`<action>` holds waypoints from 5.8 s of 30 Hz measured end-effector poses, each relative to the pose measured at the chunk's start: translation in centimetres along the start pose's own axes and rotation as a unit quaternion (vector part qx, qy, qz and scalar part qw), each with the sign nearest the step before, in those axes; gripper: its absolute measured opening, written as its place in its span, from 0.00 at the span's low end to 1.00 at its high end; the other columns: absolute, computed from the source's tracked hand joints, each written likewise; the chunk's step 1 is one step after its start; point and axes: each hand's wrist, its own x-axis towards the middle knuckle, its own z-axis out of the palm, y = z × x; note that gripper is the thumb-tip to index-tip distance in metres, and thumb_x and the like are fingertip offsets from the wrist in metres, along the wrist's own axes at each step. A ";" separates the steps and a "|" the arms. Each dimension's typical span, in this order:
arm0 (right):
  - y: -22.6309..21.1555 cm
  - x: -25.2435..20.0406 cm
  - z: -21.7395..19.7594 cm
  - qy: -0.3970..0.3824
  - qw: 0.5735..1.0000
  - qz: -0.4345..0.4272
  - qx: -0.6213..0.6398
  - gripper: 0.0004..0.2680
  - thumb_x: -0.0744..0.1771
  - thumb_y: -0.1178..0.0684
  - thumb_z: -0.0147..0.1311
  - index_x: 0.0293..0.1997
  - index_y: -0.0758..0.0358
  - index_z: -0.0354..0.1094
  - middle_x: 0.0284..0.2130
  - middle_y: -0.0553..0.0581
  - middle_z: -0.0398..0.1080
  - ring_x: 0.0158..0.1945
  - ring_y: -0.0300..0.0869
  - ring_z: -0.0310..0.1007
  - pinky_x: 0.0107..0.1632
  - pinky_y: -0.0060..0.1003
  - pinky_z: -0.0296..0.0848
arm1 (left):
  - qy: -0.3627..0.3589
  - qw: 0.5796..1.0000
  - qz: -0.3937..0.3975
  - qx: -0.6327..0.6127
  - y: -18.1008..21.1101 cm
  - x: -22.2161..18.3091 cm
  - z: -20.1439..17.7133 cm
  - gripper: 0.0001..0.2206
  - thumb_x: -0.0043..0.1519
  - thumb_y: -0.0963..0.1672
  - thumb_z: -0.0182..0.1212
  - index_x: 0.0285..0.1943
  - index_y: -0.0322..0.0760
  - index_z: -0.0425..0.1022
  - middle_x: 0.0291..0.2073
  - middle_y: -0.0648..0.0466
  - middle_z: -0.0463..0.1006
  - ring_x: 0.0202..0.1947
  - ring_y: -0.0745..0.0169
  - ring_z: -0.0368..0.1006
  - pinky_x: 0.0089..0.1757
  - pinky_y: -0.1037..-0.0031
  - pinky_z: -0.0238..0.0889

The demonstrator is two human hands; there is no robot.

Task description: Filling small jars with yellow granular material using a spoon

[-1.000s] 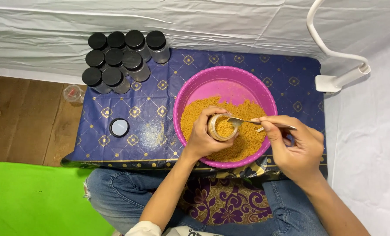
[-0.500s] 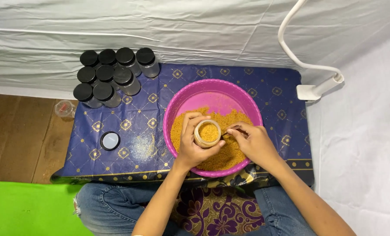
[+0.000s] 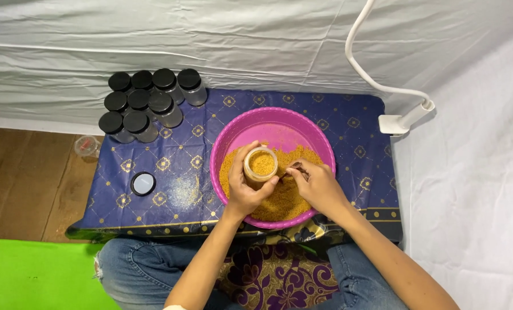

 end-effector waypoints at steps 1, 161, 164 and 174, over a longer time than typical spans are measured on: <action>0.3 0.2 -0.1 0.003 1.000 -0.004 0.000 0.04 0.66 0.60 0.57 0.37 0.61 0.79 0.06 0.54 0.60 0.13 0.38 0.55 0.22 0.31 0.58 | -0.001 1.000 0.005 0.000 -0.2 0.0 0.0 0.34 0.53 0.50 0.73 0.67 0.35 0.65 0.50 0.45 0.76 0.51 0.50 0.73 0.52 0.52 0.68; -0.5 11.4 2.1 -0.145 0.988 0.032 0.051 0.03 0.68 0.61 0.55 0.40 0.67 0.74 0.18 0.58 0.74 0.15 0.38 0.63 0.22 0.28 0.61 | 0.077 0.996 -0.004 0.038 -4.5 2.0 -7.4 0.30 0.47 0.41 0.74 0.60 0.25 0.67 0.44 0.44 0.77 0.43 0.52 0.77 0.48 0.59 0.72; 0.2 12.7 3.5 -0.125 0.985 0.075 0.088 0.02 0.69 0.61 0.54 0.41 0.67 0.73 0.22 0.57 0.76 0.16 0.36 0.64 0.23 0.27 0.62 | 0.081 0.997 -0.008 0.015 -4.5 1.3 -7.3 0.32 0.45 0.40 0.74 0.59 0.26 0.67 0.43 0.43 0.78 0.42 0.51 0.78 0.47 0.58 0.73; 1.7 14.8 6.7 -0.210 0.970 0.100 0.064 0.04 0.69 0.61 0.51 0.41 0.65 0.74 0.24 0.58 0.78 0.16 0.36 0.65 0.25 0.27 0.64 | 0.058 0.998 0.009 0.018 -4.1 2.0 -7.3 0.30 0.43 0.38 0.73 0.57 0.28 0.68 0.42 0.44 0.79 0.41 0.48 0.78 0.47 0.56 0.74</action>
